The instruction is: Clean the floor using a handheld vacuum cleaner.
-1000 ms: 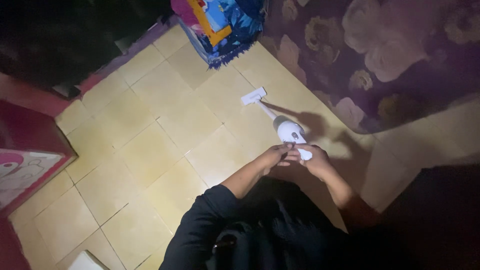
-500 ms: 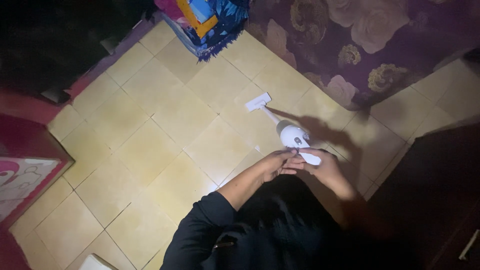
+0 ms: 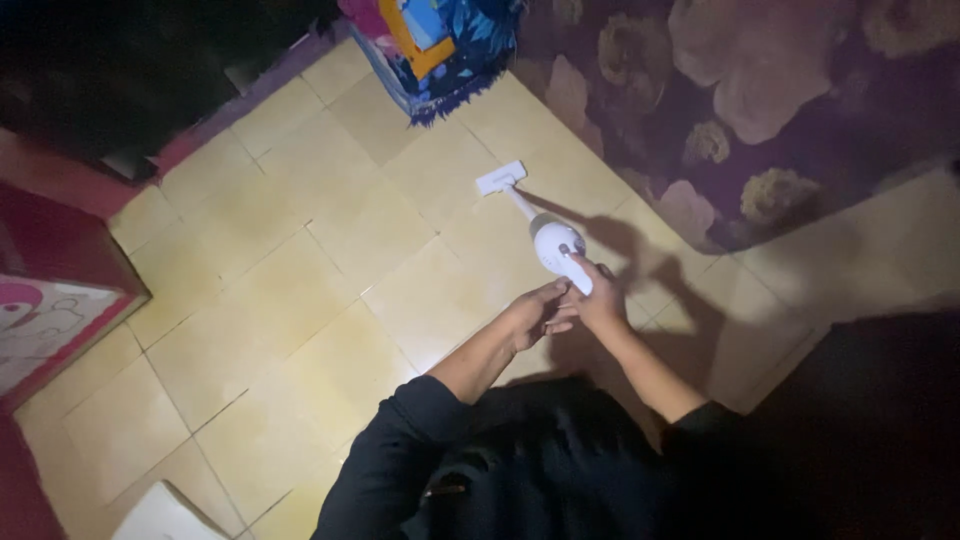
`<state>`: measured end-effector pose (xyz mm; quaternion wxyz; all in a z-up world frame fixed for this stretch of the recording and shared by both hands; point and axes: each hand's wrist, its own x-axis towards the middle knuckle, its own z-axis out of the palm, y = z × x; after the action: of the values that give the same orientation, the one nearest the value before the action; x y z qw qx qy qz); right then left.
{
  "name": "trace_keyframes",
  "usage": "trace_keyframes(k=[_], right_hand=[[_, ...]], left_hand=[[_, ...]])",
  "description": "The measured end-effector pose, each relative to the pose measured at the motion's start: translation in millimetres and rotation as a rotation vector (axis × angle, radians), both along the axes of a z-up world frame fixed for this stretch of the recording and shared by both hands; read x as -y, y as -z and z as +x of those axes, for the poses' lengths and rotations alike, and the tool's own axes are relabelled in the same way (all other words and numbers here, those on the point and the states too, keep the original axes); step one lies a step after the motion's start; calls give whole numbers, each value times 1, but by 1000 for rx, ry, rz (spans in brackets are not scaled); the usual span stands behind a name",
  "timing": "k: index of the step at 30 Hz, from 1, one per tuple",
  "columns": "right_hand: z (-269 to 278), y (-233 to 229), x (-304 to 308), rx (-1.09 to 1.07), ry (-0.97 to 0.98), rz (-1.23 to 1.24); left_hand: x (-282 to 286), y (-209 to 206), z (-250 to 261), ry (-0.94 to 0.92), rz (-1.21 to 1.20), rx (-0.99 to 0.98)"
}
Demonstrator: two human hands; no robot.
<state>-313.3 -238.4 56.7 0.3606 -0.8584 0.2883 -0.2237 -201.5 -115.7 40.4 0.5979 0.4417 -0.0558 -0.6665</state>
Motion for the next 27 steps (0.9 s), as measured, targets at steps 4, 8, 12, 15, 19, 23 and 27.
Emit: trace_keyframes(k=[4, 8, 12, 15, 19, 23, 27], right_hand=[[24, 5, 54, -49, -57, -130], [49, -4, 103, -66, -108, -137], [67, 5, 152, -39, -198, -95], [76, 24, 181, -35, -247, -116], [67, 38, 202, -86, -272, -85], [36, 31, 199, -157, -273, -115], [0, 2, 193, -249, -304, -116]], left_hand=[[39, 19, -2, -75, -138, -99], [81, -10, 2, -204, -4, -74], [113, 5, -1, -236, -17, -73], [130, 14, -5, -300, -20, -78], [141, 4, -16, -329, 28, -98], [145, 9, -24, -285, 75, -91], [158, 15, -32, -252, 93, -98]])
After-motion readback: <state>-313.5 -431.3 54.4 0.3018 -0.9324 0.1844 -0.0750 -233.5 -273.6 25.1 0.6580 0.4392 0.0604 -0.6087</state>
